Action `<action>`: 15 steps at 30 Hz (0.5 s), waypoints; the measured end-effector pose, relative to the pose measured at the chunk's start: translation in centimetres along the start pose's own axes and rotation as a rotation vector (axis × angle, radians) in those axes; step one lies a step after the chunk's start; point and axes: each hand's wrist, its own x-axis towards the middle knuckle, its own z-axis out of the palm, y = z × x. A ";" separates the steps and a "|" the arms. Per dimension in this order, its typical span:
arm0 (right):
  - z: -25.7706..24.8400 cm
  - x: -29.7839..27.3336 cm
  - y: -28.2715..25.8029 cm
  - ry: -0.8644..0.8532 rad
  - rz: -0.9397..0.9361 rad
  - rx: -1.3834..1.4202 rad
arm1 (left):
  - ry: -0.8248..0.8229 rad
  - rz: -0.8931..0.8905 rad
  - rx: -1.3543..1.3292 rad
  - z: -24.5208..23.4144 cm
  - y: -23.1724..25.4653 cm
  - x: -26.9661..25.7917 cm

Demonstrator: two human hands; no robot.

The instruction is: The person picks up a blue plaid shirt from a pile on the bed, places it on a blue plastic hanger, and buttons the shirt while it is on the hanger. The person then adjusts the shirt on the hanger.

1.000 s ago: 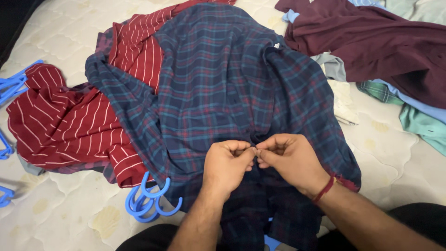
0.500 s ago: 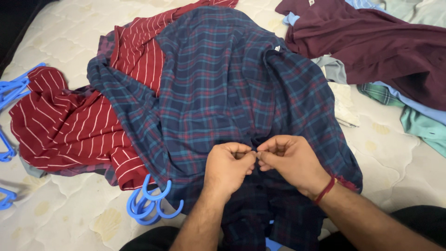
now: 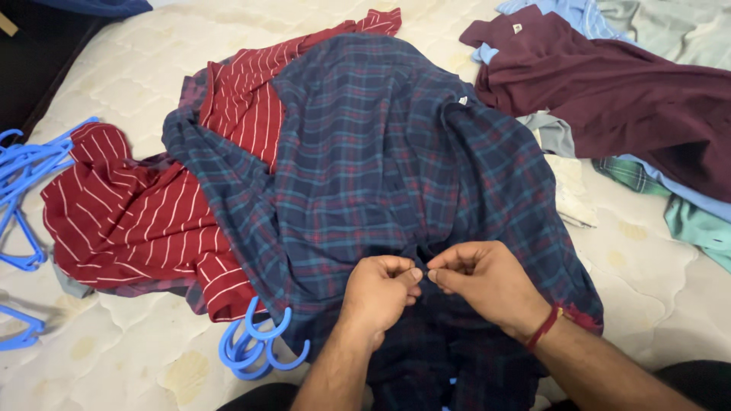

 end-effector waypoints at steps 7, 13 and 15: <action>-0.3 0.1 -0.4 0.027 0.062 -0.028 | 0.001 -0.018 -0.020 -0.1 -0.3 0.3; -0.1 0.1 -0.2 0.011 0.082 0.023 | 0.000 -0.034 -0.042 -0.1 0.1 0.2; -0.1 0.1 -0.1 0.010 0.087 0.035 | 0.001 -0.031 -0.042 0.0 0.1 0.1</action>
